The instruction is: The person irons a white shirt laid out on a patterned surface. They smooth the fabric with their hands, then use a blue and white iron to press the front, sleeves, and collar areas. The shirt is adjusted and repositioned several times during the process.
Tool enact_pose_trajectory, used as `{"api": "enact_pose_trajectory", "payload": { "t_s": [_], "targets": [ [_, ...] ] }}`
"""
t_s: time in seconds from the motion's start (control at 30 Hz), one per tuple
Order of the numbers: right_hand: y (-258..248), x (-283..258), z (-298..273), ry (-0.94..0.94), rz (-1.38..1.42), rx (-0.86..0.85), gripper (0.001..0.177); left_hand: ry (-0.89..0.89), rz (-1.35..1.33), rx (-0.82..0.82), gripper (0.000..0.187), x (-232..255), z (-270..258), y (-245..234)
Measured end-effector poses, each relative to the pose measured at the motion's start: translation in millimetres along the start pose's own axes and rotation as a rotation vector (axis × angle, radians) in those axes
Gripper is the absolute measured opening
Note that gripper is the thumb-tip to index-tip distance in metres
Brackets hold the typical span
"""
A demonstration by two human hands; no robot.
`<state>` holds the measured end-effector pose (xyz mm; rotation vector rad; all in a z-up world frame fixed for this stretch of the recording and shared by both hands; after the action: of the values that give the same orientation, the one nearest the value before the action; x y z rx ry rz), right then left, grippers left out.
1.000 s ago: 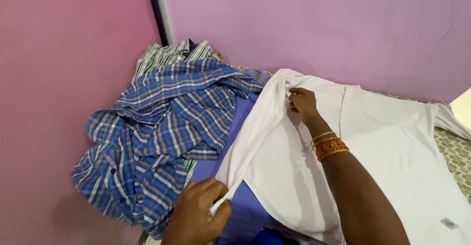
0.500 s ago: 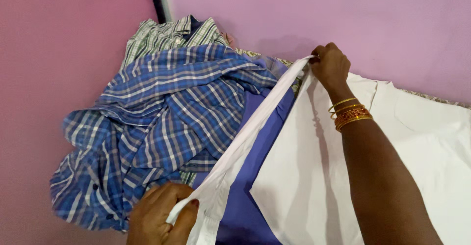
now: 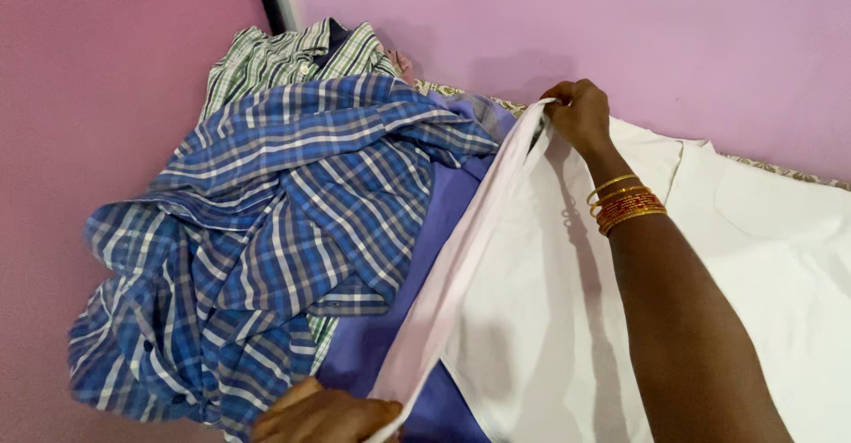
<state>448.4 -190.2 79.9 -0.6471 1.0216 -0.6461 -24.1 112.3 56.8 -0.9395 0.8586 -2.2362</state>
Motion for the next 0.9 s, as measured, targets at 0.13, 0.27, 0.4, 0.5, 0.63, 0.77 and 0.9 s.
{"api": "enact_pose_trajectory", "payload": {
  "t_s": [0.13, 0.27, 0.4, 0.5, 0.63, 0.77, 0.9],
  "targets": [
    [-7, 7, 2, -0.041, -0.112, 0.018, 0.022, 0.117, 0.119, -0.006, 0.021, 12, 0, 45],
    [-16, 7, -1, -0.085, -0.081, 0.031, 0.024, 0.143, 0.164, -0.020, 0.018, 12, -9, 81],
    [-13, 16, -9, 0.131, 0.158, -0.102, 0.036, 0.153, 0.187, -0.030, 0.016, 16, -15, 114],
    [-8, 24, -16, 0.174, 0.332, -0.111, 0.045, 0.137, 0.200, -0.035, 0.016, 19, -19, 131],
    [-5, 41, -23, 0.224, 0.361, -0.104, 0.045, 0.110, 0.212, -0.040, 0.017, 19, -26, 146],
    [-1, 57, -20, 0.237, 0.331, -0.078, 0.041, 0.086, 0.200, -0.058, 0.019, 17, -32, 151],
    [5, 71, -25, 0.235, 0.315, -0.075, 0.037, 0.097, 0.023, -0.282, 0.022, 24, -18, 127]
  ]
}}
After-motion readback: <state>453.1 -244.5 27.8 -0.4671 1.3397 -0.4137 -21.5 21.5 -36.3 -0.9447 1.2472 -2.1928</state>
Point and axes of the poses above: each hand's wrist, its own z-axis towards the middle knuckle, its own y-axis out of the palm, x = y × z, the point moved 4 cm from there along z, towards the middle knuckle, and after that the axes turned 5 degrees about -x, right-handed, at the moved point
